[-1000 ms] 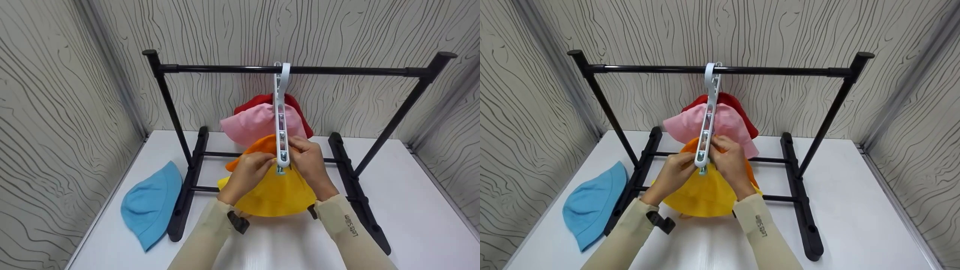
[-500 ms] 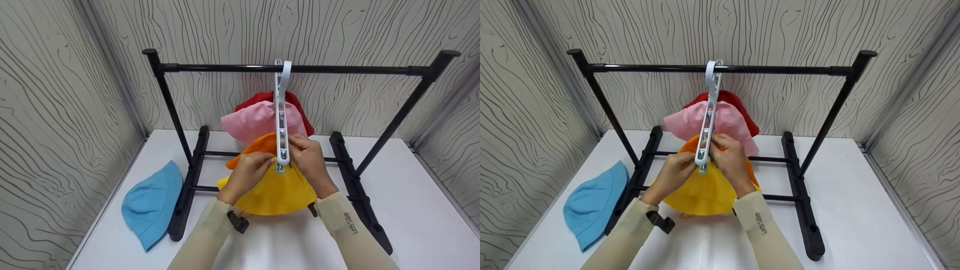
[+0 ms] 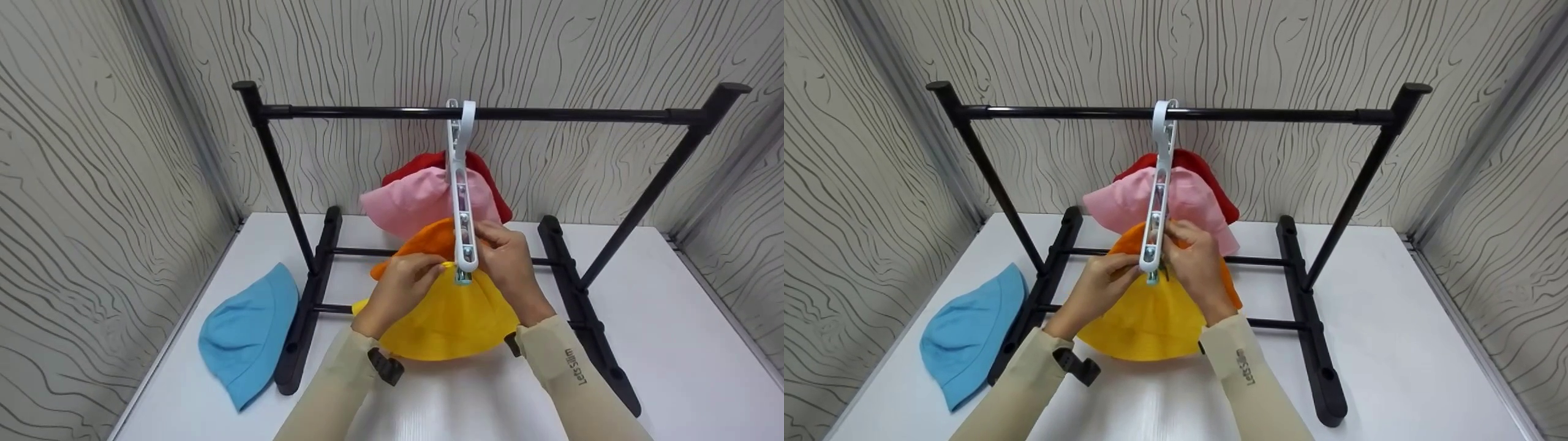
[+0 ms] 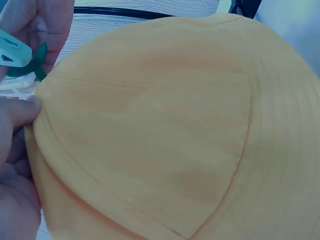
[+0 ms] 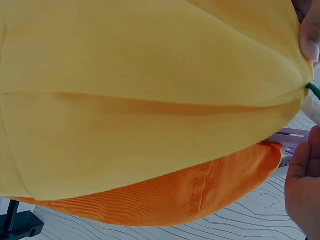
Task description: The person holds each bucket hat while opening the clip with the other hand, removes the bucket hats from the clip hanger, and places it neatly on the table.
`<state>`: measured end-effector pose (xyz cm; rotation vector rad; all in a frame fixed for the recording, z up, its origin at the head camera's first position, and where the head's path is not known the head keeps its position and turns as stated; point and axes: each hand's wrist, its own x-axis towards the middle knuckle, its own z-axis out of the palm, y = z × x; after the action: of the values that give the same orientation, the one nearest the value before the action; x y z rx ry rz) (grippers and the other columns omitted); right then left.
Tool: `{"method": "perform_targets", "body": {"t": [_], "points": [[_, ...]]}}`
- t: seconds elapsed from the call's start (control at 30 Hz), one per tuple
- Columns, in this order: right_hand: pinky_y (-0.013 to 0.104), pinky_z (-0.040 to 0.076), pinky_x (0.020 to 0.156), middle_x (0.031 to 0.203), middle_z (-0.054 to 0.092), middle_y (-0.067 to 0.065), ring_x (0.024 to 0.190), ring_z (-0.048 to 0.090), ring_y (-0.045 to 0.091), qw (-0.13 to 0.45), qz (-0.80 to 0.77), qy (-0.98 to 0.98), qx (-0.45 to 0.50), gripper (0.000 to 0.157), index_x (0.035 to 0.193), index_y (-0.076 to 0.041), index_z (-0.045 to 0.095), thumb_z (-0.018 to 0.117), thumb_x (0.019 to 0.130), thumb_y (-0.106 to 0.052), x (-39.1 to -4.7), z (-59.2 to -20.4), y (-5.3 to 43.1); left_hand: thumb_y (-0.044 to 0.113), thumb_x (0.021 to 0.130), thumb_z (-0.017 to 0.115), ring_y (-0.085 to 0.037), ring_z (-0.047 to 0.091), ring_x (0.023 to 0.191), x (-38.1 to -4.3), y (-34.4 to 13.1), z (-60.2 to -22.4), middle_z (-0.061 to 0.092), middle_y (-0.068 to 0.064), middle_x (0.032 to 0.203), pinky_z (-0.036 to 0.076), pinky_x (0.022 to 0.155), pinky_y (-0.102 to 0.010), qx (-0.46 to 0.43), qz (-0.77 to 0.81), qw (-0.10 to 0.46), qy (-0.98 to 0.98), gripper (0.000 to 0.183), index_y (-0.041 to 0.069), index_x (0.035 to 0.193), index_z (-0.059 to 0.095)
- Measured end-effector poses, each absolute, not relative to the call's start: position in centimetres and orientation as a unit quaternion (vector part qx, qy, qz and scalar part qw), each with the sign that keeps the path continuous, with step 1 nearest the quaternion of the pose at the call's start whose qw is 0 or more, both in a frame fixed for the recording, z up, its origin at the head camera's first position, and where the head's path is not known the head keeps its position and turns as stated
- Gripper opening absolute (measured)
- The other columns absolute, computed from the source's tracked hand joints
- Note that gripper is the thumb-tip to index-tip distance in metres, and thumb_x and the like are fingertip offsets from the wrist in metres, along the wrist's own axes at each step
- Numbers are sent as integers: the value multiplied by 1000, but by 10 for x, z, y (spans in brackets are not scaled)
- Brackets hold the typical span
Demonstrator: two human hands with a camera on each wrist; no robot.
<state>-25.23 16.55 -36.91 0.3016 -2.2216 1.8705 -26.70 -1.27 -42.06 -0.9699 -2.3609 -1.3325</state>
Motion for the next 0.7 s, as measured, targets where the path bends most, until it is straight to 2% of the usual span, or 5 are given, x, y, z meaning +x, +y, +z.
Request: {"method": "perform_targets", "body": {"t": [0.2, 0.43, 0.7], "points": [[27, 50, 79, 107, 60, 7, 94, 58, 20, 115, 626, -763, 112, 39, 119, -9, 59, 64, 83, -24, -251, -371, 168, 19, 87, 57, -6, 57, 88, -266, -16, -422, 65, 4, 98, 45, 83, -14, -325, -468, 113, -814, 23, 10, 106, 66], [21, 46, 86, 107, 61, 3, 98, 56, 17, 124, 607, -777, 111, 41, 119, -13, 60, 65, 82, -30, -248, -372, 170, 22, 88, 54, -5, 57, 85, -266, -20, -425, 64, 2, 98, 46, 80, -13, -330, -463, 128, -813, 23, 9, 104, 65], [21, 43, 90, 119, 56, 2, 105, 53, 18, 96, 616, -772, 128, 43, 123, -23, 56, 63, 83, -35, -243, -375, 169, 23, 89, 54, -6, 57, 82, -266, -28, -429, 64, 1, 97, 47, 79, -14, -314, -470, 130, -815, 23, 9, 103, 65]]}}
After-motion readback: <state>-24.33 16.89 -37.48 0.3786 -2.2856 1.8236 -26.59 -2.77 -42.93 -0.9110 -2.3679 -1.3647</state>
